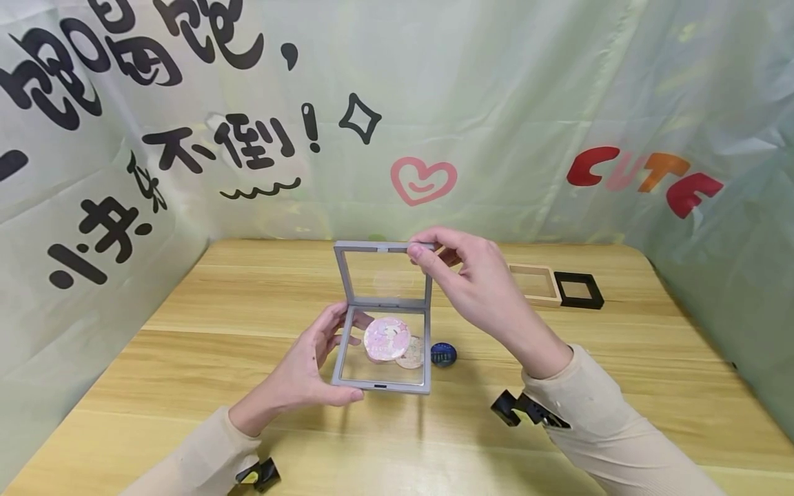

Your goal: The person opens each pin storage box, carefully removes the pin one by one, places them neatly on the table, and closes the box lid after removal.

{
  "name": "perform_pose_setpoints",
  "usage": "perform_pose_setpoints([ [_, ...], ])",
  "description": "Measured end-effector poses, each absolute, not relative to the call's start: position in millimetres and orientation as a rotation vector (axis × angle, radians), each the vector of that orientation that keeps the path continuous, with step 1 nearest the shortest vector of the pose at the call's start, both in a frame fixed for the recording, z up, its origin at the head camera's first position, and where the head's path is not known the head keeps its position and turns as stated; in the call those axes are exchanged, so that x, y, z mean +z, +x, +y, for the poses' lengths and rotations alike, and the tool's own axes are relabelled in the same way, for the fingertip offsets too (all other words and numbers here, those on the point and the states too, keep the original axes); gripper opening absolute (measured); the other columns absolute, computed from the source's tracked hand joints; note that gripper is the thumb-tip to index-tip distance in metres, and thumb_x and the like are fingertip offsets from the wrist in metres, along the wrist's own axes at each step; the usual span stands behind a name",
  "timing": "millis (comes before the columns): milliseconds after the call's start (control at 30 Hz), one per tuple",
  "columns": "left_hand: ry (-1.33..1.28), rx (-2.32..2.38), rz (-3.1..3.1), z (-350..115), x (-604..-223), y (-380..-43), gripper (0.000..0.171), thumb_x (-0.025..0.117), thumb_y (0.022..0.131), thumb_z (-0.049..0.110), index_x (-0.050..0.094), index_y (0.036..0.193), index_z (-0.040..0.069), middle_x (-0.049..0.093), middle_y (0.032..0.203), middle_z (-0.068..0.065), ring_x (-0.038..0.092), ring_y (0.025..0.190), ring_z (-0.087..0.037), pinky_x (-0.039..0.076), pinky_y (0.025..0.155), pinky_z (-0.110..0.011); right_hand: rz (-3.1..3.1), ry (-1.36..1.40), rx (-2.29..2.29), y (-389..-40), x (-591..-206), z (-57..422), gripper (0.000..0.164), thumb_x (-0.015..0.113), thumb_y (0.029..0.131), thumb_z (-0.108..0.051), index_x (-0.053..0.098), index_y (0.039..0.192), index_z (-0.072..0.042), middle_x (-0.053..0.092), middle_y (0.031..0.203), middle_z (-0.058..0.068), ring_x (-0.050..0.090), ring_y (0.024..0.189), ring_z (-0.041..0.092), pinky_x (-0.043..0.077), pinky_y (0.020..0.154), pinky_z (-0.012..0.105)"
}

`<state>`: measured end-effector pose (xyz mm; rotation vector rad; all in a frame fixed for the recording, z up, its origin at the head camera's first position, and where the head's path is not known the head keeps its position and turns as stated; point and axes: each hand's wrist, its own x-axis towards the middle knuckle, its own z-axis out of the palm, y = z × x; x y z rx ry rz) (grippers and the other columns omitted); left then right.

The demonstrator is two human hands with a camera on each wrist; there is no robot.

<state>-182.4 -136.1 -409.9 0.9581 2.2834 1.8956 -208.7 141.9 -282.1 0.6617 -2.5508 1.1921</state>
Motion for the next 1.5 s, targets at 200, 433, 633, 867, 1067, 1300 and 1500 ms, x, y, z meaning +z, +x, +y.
perform_pose_setpoints([
  [200, 0.944, 1.897, 2.279, -136, -410, -182, 0.108, 0.098, 0.067, 0.010, 0.040, 0.158, 0.013, 0.060, 0.147, -0.008, 0.055, 0.137, -0.032, 0.052, 0.116, -0.047, -2.544, 0.655, 1.206, -211, -282, 142, 0.018, 0.065, 0.109, -0.033, 0.077, 0.115, -0.022, 0.078, 0.103, -0.001, 0.067, 0.083, 0.017, 0.050, 0.059, 0.030],
  [433, 0.858, 1.916, 2.245, -136, -408, -180, 0.109, 0.098, 0.064, 0.006, 0.040, 0.156, 0.011, 0.058, 0.148, -0.010, 0.054, 0.136, -0.022, 0.051, 0.116, -0.043, -2.538, 0.615, 1.267, -217, -285, 141, 0.019, 0.066, 0.108, -0.035, 0.076, 0.115, -0.021, 0.075, 0.099, 0.001, 0.062, 0.074, 0.018, 0.048, 0.054, 0.031],
  [633, 0.821, 1.930, 2.234, -136, -408, -181, 0.105, 0.097, 0.064, 0.006, 0.042, 0.154, 0.012, 0.058, 0.148, -0.013, 0.054, 0.136, -0.021, 0.051, 0.116, -0.046, -2.578, 0.566, 1.267, -217, -285, 142, 0.023, 0.066, 0.107, -0.042, 0.074, 0.118, -0.023, 0.074, 0.101, 0.000, 0.064, 0.081, 0.020, 0.051, 0.062, 0.030],
  [867, 0.807, 1.932, 2.235, -137, -408, -180, 0.105, 0.096, 0.065, 0.007, 0.041, 0.155, 0.010, 0.057, 0.148, -0.012, 0.053, 0.137, -0.025, 0.050, 0.118, -0.048, -2.587, 0.562, 1.247, -216, -284, 143, 0.025, 0.068, 0.106, -0.043, 0.072, 0.121, -0.023, 0.075, 0.105, -0.002, 0.067, 0.090, 0.017, 0.054, 0.072, 0.026],
  [1067, 0.797, 1.953, 2.227, -139, -409, -182, 0.105, 0.096, 0.065, 0.010, 0.041, 0.155, 0.010, 0.057, 0.148, -0.011, 0.053, 0.137, -0.028, 0.051, 0.116, -0.041, -2.475, 0.579, 1.251, -213, -284, 146, 0.027, 0.074, 0.103, -0.034, 0.069, 0.122, -0.016, 0.072, 0.107, -0.001, 0.066, 0.097, 0.012, 0.051, 0.086, 0.020],
  [1300, 0.814, 1.963, 2.225, -139, -408, -183, 0.102, 0.096, 0.066, 0.007, 0.043, 0.154, 0.012, 0.059, 0.147, -0.010, 0.053, 0.137, -0.035, 0.052, 0.114, -0.045, -2.417, 0.552, 1.232, -205, -283, 148, 0.027, 0.080, 0.098, -0.030, 0.063, 0.110, -0.014, 0.060, 0.095, 0.001, 0.058, 0.085, 0.017, 0.046, 0.074, 0.022],
  [1500, 0.791, 1.959, 2.238, -140, -409, -184, 0.101, 0.095, 0.067, 0.007, 0.044, 0.153, 0.013, 0.059, 0.146, -0.008, 0.054, 0.137, -0.033, 0.052, 0.115, -0.046, -2.439, 0.607, 1.176, -199, -283, 144, 0.022, 0.084, 0.096, -0.031, 0.068, 0.106, -0.018, 0.066, 0.091, -0.006, 0.061, 0.086, 0.012, 0.048, 0.076, 0.021],
])
